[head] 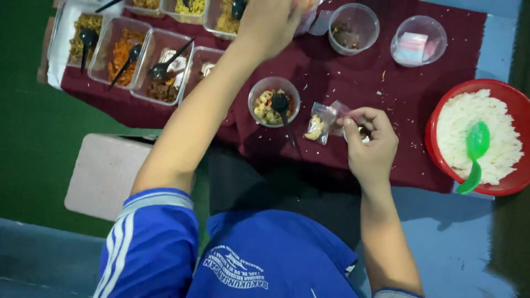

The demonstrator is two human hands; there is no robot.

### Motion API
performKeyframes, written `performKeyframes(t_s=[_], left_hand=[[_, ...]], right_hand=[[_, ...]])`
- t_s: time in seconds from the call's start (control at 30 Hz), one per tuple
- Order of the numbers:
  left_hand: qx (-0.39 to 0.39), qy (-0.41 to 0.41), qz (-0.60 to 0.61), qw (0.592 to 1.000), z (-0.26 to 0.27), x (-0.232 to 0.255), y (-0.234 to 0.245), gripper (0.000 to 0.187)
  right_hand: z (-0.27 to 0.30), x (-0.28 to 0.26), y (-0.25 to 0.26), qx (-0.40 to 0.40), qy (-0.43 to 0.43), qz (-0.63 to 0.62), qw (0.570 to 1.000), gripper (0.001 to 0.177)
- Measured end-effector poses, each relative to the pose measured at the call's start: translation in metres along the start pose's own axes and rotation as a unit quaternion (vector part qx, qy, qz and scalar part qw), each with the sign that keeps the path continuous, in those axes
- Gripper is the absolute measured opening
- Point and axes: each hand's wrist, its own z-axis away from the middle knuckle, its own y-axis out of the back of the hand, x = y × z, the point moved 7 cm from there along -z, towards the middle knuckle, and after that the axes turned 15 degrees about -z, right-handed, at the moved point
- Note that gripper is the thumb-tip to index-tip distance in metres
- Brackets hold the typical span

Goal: Portioning various food toppings into small plastic bags using spoons

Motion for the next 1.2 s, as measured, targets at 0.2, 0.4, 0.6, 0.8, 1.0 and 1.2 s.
performKeyframes(t_s=[0.2,0.4,0.6,0.8,1.0,1.2], left_hand=[[-0.014,0.092,0.35,0.932,0.107,0.073,0.104,0.012],[-0.094,0.26,0.465,0.841,0.201,0.119,0.109,0.033],[-0.062,0.335,0.419,0.842,0.224,0.1,0.114,0.011],[-0.054,0.33,0.421,0.843,0.227,0.097,0.125,0.008],[-0.057,0.35,0.416,0.838,0.243,0.088,0.137,0.009],[-0.051,0.357,0.403,0.841,0.255,0.078,0.143,0.01]], right_hand=[[0.033,0.018,-0.018,-0.043,-0.031,-0.056,0.997,0.011],[0.055,0.025,-0.057,-0.165,-0.071,-0.046,0.983,0.018],[0.005,0.041,-0.06,-0.096,-0.03,-0.004,0.995,0.009],[-0.062,0.124,-0.08,-0.119,-0.166,0.245,0.948,0.038],[-0.073,0.168,-0.102,-0.175,-0.17,0.141,0.959,0.025],[-0.117,0.165,-0.088,-0.088,-0.097,0.051,0.99,0.023]])
